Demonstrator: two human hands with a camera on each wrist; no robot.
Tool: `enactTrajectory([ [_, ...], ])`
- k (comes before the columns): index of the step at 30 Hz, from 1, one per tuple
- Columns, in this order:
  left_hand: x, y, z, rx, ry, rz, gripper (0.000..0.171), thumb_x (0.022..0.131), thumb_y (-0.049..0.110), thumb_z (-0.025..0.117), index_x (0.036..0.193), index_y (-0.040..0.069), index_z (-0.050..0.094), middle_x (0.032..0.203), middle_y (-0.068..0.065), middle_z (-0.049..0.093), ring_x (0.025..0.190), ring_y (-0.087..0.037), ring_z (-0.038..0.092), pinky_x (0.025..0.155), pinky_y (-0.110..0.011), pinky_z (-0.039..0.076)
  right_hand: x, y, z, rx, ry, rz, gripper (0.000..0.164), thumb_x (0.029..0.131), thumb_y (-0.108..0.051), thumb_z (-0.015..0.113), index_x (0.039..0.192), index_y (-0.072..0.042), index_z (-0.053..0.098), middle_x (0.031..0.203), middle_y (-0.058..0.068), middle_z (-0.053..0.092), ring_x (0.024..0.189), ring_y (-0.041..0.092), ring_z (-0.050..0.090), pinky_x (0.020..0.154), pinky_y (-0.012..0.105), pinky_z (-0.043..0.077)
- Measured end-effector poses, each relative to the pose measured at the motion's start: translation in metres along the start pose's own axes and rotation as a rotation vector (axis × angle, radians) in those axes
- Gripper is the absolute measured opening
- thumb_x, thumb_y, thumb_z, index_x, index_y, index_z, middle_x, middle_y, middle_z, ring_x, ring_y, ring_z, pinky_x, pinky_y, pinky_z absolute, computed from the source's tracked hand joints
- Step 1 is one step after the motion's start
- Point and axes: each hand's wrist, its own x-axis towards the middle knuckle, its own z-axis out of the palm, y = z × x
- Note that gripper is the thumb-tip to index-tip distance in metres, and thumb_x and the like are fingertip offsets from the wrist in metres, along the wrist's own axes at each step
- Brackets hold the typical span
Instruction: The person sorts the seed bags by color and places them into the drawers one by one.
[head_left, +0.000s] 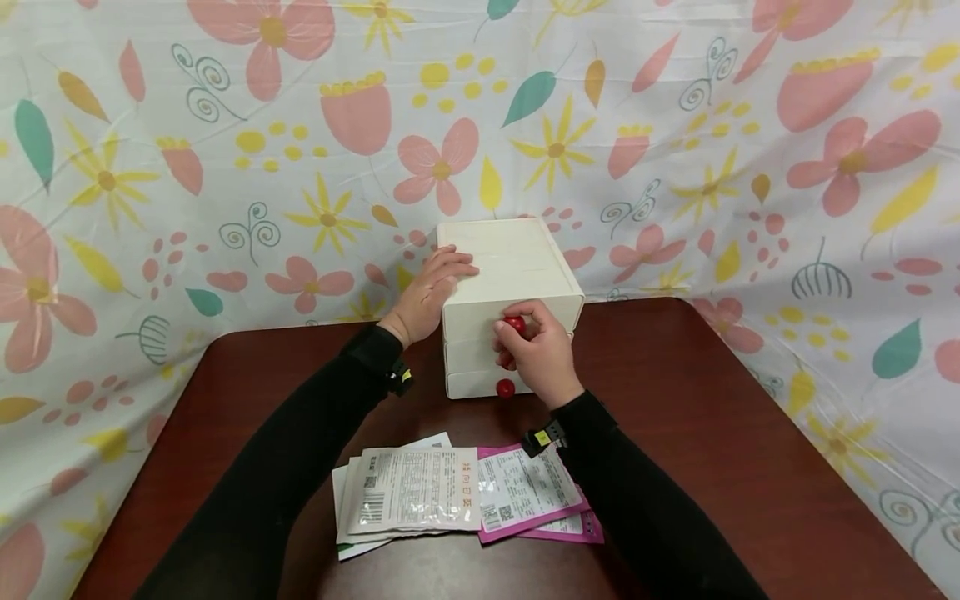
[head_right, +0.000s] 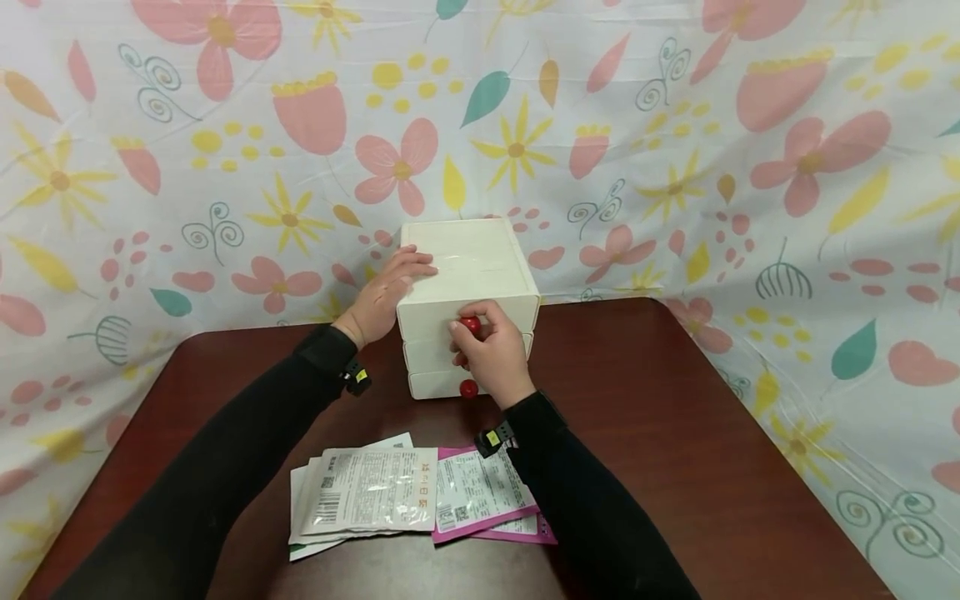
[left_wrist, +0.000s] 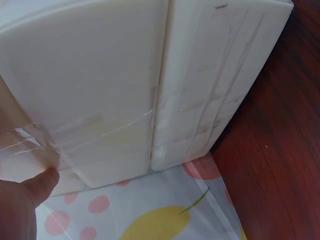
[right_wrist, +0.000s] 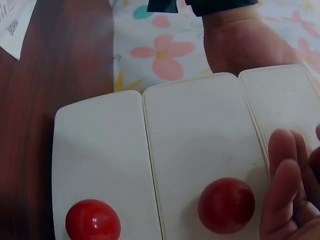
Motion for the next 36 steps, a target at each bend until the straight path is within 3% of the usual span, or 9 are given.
enactTrajectory([
  [4,0.001,0.001,0.002,0.004,-0.01,0.004,0.048,0.107,0.024,0.027,0.131,0.0,0.061,0.143,-0.018,0.047,0.146,-0.028,0.021,0.118,-0.036,0.012,-0.003,-0.002,0.003,-0.021,0.07,0.016,0.026,0.096,-0.026,0.07,0.112,-0.009,0.057,0.074,0.02,0.062,0.058,0.034,0.062,0.054,0.037,0.056],
  [10,0.005,0.003,0.004,-0.002,-0.01,-0.002,0.05,0.108,0.028,0.026,0.131,0.001,0.061,0.144,-0.018,0.046,0.146,-0.027,0.021,0.118,-0.036,0.013,-0.005,-0.006,0.004,-0.067,0.108,0.006,0.022,0.098,-0.016,0.066,0.114,-0.006,0.056,0.071,0.025,0.06,0.054,0.035,0.058,0.049,0.032,0.051],
  [18,0.006,0.005,0.003,0.01,-0.005,-0.008,0.05,0.107,0.028,0.026,0.131,0.001,0.061,0.143,-0.018,0.047,0.147,-0.028,0.02,0.118,-0.036,0.011,-0.019,-0.041,0.01,-0.12,0.101,-0.001,0.018,0.099,-0.008,0.062,0.113,0.001,0.053,0.073,0.03,0.059,0.055,0.033,0.058,0.048,0.028,0.048],
  [24,0.007,0.004,0.001,0.024,0.002,-0.025,0.051,0.105,0.025,0.025,0.131,0.001,0.061,0.144,-0.017,0.047,0.147,-0.026,0.019,0.118,-0.034,0.01,-0.025,-0.041,0.013,-0.098,0.105,-0.03,0.018,0.099,-0.006,0.061,0.113,0.002,0.053,0.073,0.03,0.058,0.06,0.049,0.056,0.049,0.03,0.049],
  [28,0.007,0.004,0.0,0.025,0.009,-0.032,0.05,0.105,0.024,0.025,0.13,0.0,0.062,0.143,-0.018,0.047,0.147,-0.027,0.02,0.118,-0.034,0.011,-0.029,-0.041,0.015,-0.093,0.115,-0.045,0.017,0.098,-0.004,0.062,0.111,0.002,0.054,0.073,0.028,0.059,0.06,0.052,0.055,0.049,0.036,0.053],
  [32,0.005,0.005,-0.002,0.042,0.002,-0.043,0.051,0.105,0.024,0.024,0.13,0.0,0.062,0.144,-0.018,0.048,0.147,-0.027,0.02,0.118,-0.033,0.01,-0.036,-0.039,0.018,-0.083,0.116,-0.063,0.016,0.097,-0.003,0.062,0.11,0.003,0.054,0.075,0.027,0.06,0.054,0.037,0.057,0.049,0.041,0.054],
  [36,0.002,0.004,-0.002,0.044,-0.007,-0.046,0.051,0.105,0.023,0.023,0.131,0.001,0.061,0.144,-0.017,0.047,0.147,-0.027,0.02,0.118,-0.033,0.01,-0.046,-0.037,0.02,-0.074,0.114,-0.071,0.016,0.097,-0.001,0.063,0.11,0.002,0.054,0.077,0.024,0.062,0.05,0.022,0.057,0.049,0.036,0.053],
])
